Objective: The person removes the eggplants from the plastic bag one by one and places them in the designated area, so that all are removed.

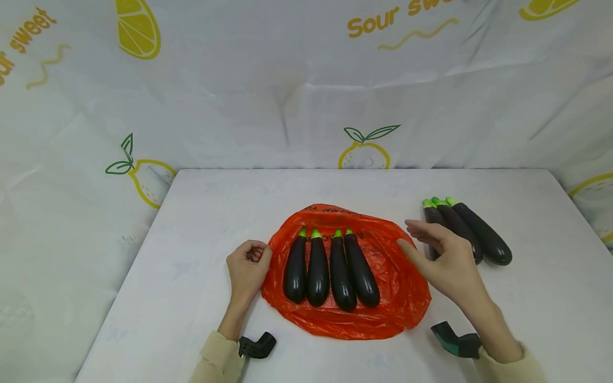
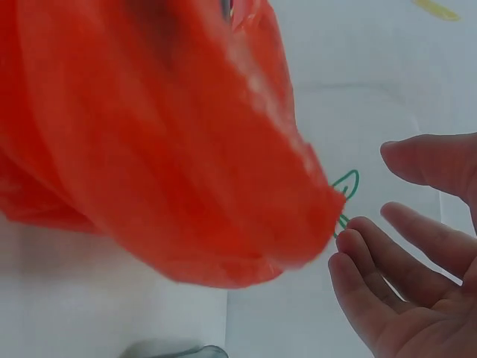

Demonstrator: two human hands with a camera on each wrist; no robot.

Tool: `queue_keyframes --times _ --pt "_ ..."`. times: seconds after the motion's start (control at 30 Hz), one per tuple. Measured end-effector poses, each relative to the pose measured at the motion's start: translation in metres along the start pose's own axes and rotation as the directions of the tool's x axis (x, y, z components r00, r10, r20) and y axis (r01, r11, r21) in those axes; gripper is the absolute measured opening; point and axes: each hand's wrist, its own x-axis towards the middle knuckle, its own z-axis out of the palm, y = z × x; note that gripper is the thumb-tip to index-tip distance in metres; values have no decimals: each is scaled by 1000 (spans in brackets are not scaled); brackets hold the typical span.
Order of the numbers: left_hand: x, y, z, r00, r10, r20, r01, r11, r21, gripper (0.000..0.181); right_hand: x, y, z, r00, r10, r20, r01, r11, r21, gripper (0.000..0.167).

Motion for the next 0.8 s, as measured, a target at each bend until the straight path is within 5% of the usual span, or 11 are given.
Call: queue_keyframes --times 0.8 --pt "0 0 0 1000 12 2 -12 1000 6 5 -6 -16 24 990 26 141 -32 999 36 44"
